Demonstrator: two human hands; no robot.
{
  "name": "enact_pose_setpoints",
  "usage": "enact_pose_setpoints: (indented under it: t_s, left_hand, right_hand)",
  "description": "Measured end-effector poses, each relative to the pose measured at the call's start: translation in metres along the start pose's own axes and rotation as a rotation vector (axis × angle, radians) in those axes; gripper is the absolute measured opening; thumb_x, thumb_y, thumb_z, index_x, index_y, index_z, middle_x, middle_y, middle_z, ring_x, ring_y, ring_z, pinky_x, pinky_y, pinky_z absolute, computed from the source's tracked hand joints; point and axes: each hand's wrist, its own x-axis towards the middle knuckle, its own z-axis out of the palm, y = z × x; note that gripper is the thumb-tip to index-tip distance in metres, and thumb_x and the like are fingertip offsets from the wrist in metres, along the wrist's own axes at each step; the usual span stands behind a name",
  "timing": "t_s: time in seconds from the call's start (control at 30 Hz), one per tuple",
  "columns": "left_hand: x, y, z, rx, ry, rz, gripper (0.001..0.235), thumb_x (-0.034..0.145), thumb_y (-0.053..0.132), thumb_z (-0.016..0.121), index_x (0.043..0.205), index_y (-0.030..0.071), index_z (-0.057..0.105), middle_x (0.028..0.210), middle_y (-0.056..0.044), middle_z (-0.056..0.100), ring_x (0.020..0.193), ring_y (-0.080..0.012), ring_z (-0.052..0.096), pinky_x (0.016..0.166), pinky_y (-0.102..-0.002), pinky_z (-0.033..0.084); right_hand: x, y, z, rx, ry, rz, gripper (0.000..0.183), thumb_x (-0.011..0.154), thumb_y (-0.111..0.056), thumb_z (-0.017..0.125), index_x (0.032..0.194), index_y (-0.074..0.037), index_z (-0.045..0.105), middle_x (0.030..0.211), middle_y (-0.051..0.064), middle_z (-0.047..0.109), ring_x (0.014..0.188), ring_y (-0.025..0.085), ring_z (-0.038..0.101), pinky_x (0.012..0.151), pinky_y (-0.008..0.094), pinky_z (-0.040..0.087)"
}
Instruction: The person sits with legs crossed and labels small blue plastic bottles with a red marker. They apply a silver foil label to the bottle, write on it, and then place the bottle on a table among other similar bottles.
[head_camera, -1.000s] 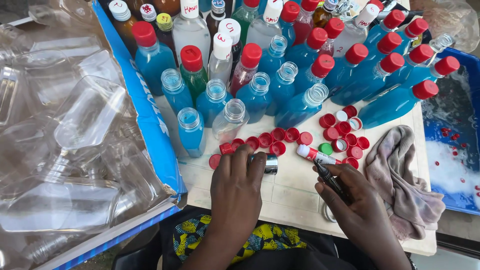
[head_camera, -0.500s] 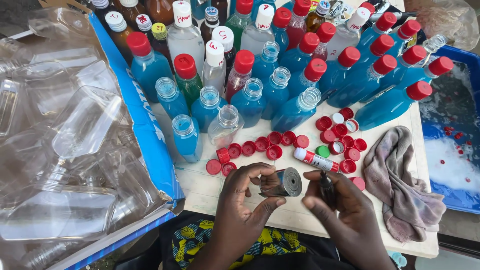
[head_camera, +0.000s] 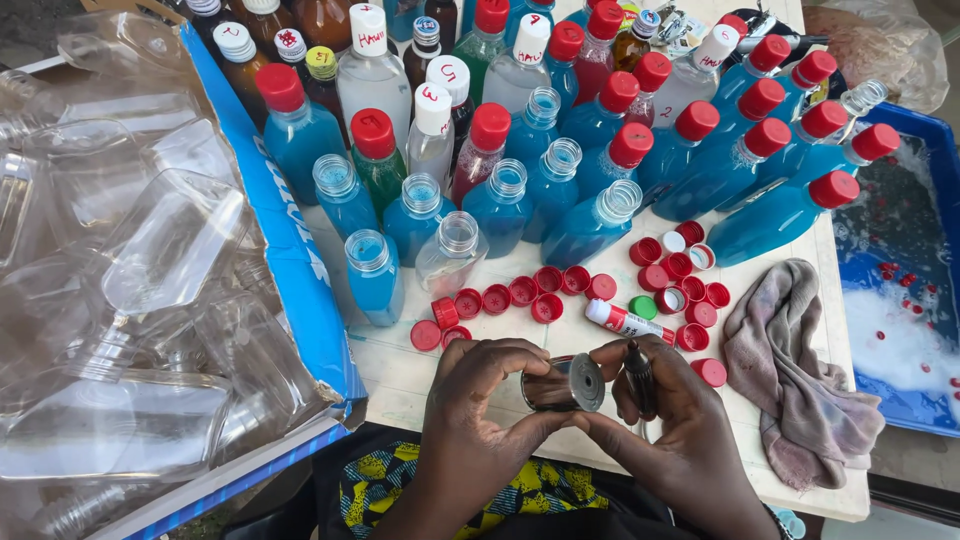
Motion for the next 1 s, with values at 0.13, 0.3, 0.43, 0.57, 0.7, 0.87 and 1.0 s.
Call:
enact_pose_setpoints:
  t_s: [0.13, 0.3, 0.43, 0.57, 0.7, 0.87, 1.0]
  left_hand:
    - [-0.003, 0.000, 0.000, 0.013, -0.017, -0.055, 0.051, 0.074, 0.026, 0.095, 0.112, 0.016, 0.062, 0.109, -0.001, 0.071, 0.099, -0.0250, 0.063, 0.081, -0.040, 0.051]
    - [-0.005, 0.000, -0.001, 0.050, -0.040, -0.059, 0.062, 0.075, 0.029, 0.094, 0.124, 0.010, 0.061, 0.107, -0.006, 0.070, 0.102, -0.0239, 0.068, 0.085, -0.040, 0.057]
    - [-0.002, 0.005, -0.009, 0.073, -0.057, -0.059, 0.054, 0.079, 0.029, 0.090, 0.120, 0.009, 0.062, 0.107, -0.008, 0.071, 0.101, -0.0244, 0.070, 0.082, -0.039, 0.058]
    - [-0.004, 0.000, -0.011, 0.156, -0.046, -0.111, 0.050, 0.075, 0.025, 0.091, 0.115, 0.013, 0.063, 0.104, -0.008, 0.073, 0.094, -0.0245, 0.072, 0.076, -0.039, 0.058]
    - [-0.011, -0.011, -0.007, 0.278, -0.074, -0.096, 0.054, 0.074, 0.026, 0.091, 0.120, 0.016, 0.064, 0.110, -0.008, 0.074, 0.101, -0.0256, 0.071, 0.076, -0.039, 0.063]
    - [-0.018, -0.023, 0.004, 0.334, -0.106, -0.125, 0.060, 0.071, 0.029, 0.093, 0.122, 0.017, 0.064, 0.115, -0.006, 0.074, 0.107, -0.0247, 0.071, 0.079, -0.039, 0.064]
    - [-0.020, -0.027, 0.008, 0.340, -0.129, -0.218, 0.062, 0.067, 0.033, 0.096, 0.121, 0.020, 0.068, 0.118, -0.002, 0.076, 0.110, -0.0215, 0.070, 0.085, -0.040, 0.063]
  right_hand:
    - [0.001, -0.004, -0.002, -0.026, -0.025, 0.050, 0.048, 0.074, -0.011, 0.089, 0.119, -0.005, 0.071, 0.088, 0.002, 0.065, 0.065, 0.013, 0.046, 0.061, 0.026, 0.043]
    - [0.002, -0.004, -0.001, -0.047, -0.067, 0.039, 0.043, 0.079, -0.015, 0.086, 0.119, -0.006, 0.074, 0.071, 0.001, 0.054, 0.063, 0.010, 0.044, 0.061, 0.026, 0.041]
    - [0.005, -0.003, 0.002, -0.078, -0.030, 0.075, 0.037, 0.079, -0.017, 0.085, 0.114, -0.006, 0.079, 0.068, 0.000, 0.049, 0.063, 0.011, 0.043, 0.061, 0.026, 0.040]
    - [0.019, 0.014, -0.010, -0.021, 0.111, 0.213, 0.044, 0.082, -0.013, 0.078, 0.125, -0.006, 0.072, 0.106, 0.004, 0.071, 0.082, 0.014, 0.058, 0.076, 0.029, 0.050]
    - [0.044, 0.039, -0.036, -0.073, 0.247, 0.131, 0.034, 0.089, -0.008, 0.071, 0.122, -0.003, 0.071, 0.091, 0.009, 0.069, 0.086, 0.017, 0.069, 0.078, 0.030, 0.051]
    - [0.076, 0.008, -0.038, -0.578, 0.311, 0.104, 0.056, 0.087, -0.030, 0.072, 0.139, -0.011, 0.063, 0.107, 0.009, 0.068, 0.085, 0.025, 0.065, 0.072, 0.041, 0.051]
    - [0.098, 0.014, -0.037, -0.769, 0.235, 0.138, 0.047, 0.088, -0.031, 0.071, 0.132, -0.017, 0.062, 0.108, 0.003, 0.077, 0.087, 0.024, 0.072, 0.067, 0.043, 0.052]
